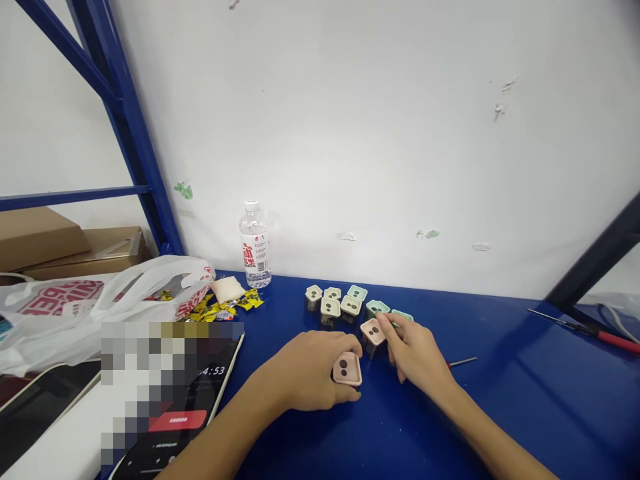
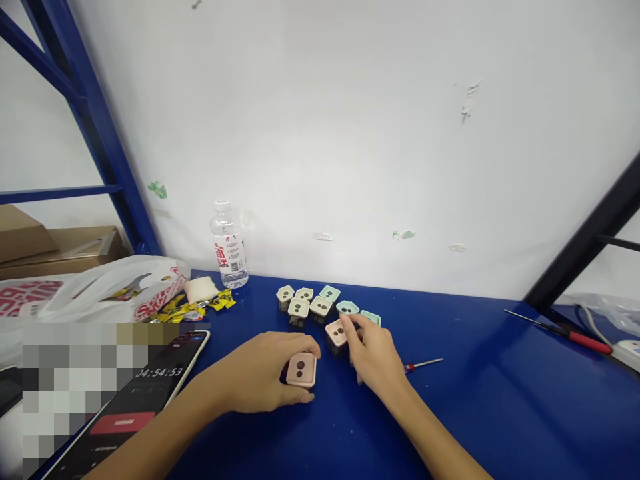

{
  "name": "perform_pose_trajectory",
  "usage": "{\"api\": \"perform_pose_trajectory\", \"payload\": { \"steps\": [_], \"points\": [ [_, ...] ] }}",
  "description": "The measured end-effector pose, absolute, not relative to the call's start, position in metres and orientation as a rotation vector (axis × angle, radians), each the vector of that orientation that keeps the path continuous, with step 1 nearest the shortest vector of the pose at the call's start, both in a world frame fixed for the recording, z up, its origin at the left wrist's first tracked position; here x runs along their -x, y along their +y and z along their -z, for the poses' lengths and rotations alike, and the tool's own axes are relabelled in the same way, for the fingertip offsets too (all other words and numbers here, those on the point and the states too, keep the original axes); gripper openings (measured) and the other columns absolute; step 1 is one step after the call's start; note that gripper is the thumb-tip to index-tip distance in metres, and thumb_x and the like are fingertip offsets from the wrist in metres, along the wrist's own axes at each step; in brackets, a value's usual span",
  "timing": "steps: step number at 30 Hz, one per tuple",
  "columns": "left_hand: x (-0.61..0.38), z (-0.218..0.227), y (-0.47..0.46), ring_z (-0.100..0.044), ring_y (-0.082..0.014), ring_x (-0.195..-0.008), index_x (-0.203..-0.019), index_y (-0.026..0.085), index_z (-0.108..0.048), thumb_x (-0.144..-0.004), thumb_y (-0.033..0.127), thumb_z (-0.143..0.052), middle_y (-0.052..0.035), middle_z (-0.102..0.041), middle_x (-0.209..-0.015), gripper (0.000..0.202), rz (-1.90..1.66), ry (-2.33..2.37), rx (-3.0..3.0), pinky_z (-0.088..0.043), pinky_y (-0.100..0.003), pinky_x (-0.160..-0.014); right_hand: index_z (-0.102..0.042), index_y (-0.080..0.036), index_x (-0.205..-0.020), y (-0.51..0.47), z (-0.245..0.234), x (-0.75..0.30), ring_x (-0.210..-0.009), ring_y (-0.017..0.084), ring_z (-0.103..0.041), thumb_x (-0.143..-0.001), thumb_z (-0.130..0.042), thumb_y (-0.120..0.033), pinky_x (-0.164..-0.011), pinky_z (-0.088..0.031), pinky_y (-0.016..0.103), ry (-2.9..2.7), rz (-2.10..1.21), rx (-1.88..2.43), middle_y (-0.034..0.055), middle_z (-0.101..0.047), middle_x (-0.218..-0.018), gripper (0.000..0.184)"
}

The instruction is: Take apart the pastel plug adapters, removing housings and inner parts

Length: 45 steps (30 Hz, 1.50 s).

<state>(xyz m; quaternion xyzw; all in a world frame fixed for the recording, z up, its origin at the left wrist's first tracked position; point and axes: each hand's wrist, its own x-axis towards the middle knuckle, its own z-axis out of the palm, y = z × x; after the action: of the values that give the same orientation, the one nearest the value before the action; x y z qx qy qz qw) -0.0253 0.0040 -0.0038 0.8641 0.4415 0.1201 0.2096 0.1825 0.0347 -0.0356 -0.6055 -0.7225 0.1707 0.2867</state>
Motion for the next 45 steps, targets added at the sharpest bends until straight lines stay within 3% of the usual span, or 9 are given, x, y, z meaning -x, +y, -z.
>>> {"api": "perform_pose_trajectory", "payload": {
  "steps": [6, 8, 11, 16, 25, 33, 42, 44, 45],
  "points": [
    [0.029, 0.011, -0.003, -0.055, -0.0173, -0.081, -0.097, 0.023, -0.055, -0.066, 0.041, -0.076, 0.0027, -0.061, -0.091, 0.041, -0.513, 1.222, -2.138, -0.040, -0.026, -0.067, -0.061, -0.020, -0.111, 0.005, 0.023, -0.194, -0.057, 0.016, -0.053, -0.081, -0.057, -0.059, -0.055, -0.040, 0.026, -2.157, -0.391, 1.319, 0.0004, -0.058, -0.070, 0.049],
    [0.034, 0.016, -0.008, -0.053, -0.0153, -0.077, -0.096, 0.021, -0.053, -0.065, 0.037, -0.077, 0.0025, -0.059, -0.088, 0.042, -0.570, 1.197, -2.012, -0.040, -0.025, -0.065, -0.055, -0.024, -0.123, -0.007, 0.026, -0.185, -0.064, 0.014, -0.055, -0.064, -0.075, -0.059, -0.060, -0.043, 0.026, -2.316, -0.562, 1.141, 0.0030, -0.062, -0.097, 0.071],
    [0.040, 0.025, -0.015, -0.051, -0.0128, -0.074, -0.094, 0.019, -0.046, -0.062, 0.030, -0.077, 0.0037, -0.056, -0.083, 0.047, -0.627, 1.113, -1.839, -0.040, -0.024, -0.065, -0.045, -0.023, -0.134, -0.017, 0.037, -0.164, -0.074, 0.018, -0.057, -0.058, -0.083, -0.051, -0.066, -0.045, 0.027, -2.378, -0.646, 1.087, 0.0048, -0.061, -0.102, 0.089],
    [0.042, 0.027, -0.016, -0.041, -0.0094, -0.067, -0.087, 0.019, -0.040, -0.056, 0.026, -0.077, 0.0066, -0.049, -0.078, 0.049, -0.592, 1.170, -1.869, -0.034, -0.020, -0.057, -0.057, -0.022, -0.117, -0.019, 0.045, -0.148, -0.075, 0.016, -0.055, -0.075, -0.070, -0.028, -0.063, -0.043, 0.025, -2.439, -0.645, 1.094, 0.0032, -0.056, -0.097, 0.044],
    [0.040, 0.025, -0.021, -0.032, -0.0075, -0.061, -0.081, 0.020, -0.031, -0.057, 0.027, -0.073, 0.0083, -0.043, -0.073, 0.049, -0.393, 1.143, -1.907, -0.026, -0.019, -0.047, -0.056, -0.020, -0.094, -0.023, 0.040, -0.152, -0.068, 0.013, -0.047, -0.078, -0.064, -0.032, -0.057, -0.037, 0.024, -2.561, -0.692, 1.018, 0.0007, -0.050, -0.090, 0.022],
    [0.040, 0.021, -0.024, -0.035, -0.0092, -0.068, -0.084, 0.019, -0.035, -0.066, 0.036, -0.073, 0.0064, -0.044, -0.077, 0.044, -0.406, 1.070, -1.905, -0.031, -0.020, -0.054, -0.052, -0.019, -0.092, -0.020, 0.033, -0.162, -0.073, 0.014, -0.048, -0.077, -0.064, -0.034, -0.061, -0.038, 0.025, -2.573, -0.804, 0.991, 0.0010, -0.051, -0.090, 0.024],
    [0.043, 0.018, -0.014, -0.040, -0.0047, -0.049, -0.097, 0.021, -0.037, -0.077, 0.037, -0.066, 0.0040, -0.054, -0.081, 0.038, -0.589, 1.095, -1.650, -0.038, -0.018, -0.040, -0.047, -0.024, -0.123, -0.009, 0.030, -0.172, -0.068, 0.014, -0.052, -0.065, -0.077, -0.051, -0.059, -0.039, 0.023, -2.414, -0.778, 1.169, 0.0015, -0.060, -0.098, 0.071],
    [0.045, 0.020, -0.010, -0.048, -0.0077, -0.058, -0.103, 0.021, -0.040, -0.075, 0.035, -0.069, 0.0011, -0.055, -0.089, 0.043, -0.689, 1.057, -1.579, -0.047, -0.020, -0.045, -0.044, -0.025, -0.128, -0.006, 0.018, -0.185, -0.065, 0.012, -0.050, -0.056, -0.080, -0.058, -0.056, -0.038, 0.022, -2.359, -0.742, 1.218, 0.0018, -0.059, -0.102, 0.087],
    [0.046, 0.021, -0.009, -0.051, -0.0099, -0.066, -0.107, 0.021, -0.041, -0.074, 0.033, -0.071, -0.0004, -0.055, -0.093, 0.046, -0.736, 1.032, -1.552, -0.051, -0.022, -0.051, -0.050, -0.024, -0.120, -0.004, 0.010, -0.196, -0.061, 0.012, -0.047, -0.058, -0.078, -0.059, -0.053, -0.036, 0.022, -2.345, -0.731, 1.258, -0.0013, -0.059, -0.087, 0.076]
  ]
}}
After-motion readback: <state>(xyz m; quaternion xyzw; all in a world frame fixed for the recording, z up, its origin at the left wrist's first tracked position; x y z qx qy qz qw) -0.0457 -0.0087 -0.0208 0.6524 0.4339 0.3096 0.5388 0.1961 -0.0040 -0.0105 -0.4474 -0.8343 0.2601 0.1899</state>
